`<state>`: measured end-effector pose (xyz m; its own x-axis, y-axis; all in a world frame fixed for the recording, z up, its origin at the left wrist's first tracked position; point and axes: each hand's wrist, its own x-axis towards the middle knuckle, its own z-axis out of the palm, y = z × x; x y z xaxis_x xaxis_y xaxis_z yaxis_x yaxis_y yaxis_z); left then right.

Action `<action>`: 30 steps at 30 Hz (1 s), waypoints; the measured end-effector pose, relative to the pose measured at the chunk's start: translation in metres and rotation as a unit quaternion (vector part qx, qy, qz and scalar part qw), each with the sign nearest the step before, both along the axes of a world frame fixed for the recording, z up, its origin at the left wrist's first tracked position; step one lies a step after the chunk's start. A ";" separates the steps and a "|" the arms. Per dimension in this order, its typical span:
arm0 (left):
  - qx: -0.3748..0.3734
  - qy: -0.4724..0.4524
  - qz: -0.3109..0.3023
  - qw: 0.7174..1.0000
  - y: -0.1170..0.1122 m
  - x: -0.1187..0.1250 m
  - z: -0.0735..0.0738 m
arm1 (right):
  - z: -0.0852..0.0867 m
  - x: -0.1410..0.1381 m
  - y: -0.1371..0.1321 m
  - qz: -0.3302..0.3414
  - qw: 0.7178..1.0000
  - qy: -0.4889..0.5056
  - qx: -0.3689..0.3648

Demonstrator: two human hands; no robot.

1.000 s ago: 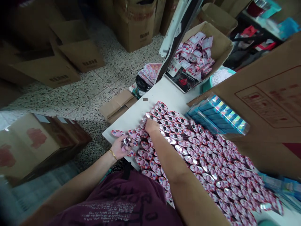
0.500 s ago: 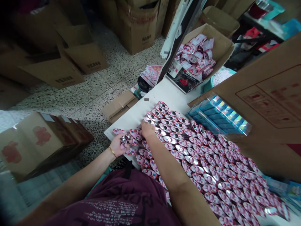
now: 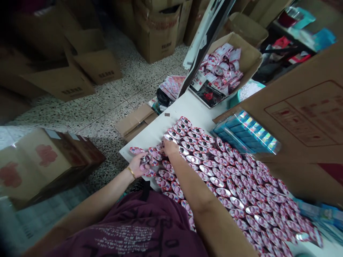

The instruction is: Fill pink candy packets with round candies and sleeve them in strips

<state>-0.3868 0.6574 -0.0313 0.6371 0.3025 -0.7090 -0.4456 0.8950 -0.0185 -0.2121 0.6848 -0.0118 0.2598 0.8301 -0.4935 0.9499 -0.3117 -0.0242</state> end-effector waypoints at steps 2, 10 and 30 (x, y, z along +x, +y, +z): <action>0.028 0.001 -0.013 1.000 0.006 -0.001 0.005 | 0.007 0.004 -0.005 -0.009 0.999 0.026 0.028; 0.064 -0.004 0.003 0.998 0.010 -0.013 0.002 | 0.013 0.017 -0.116 0.090 0.983 0.106 0.118; 0.071 0.038 -0.048 0.996 0.002 0.014 0.007 | 0.011 0.071 -0.071 -0.143 0.978 -0.010 0.154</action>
<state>-0.3726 0.6595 -0.0243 0.6139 0.3433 -0.7108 -0.3522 0.9250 0.1426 -0.1415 0.6142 -0.0008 0.5100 0.8304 -0.2245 0.8261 -0.5455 -0.1413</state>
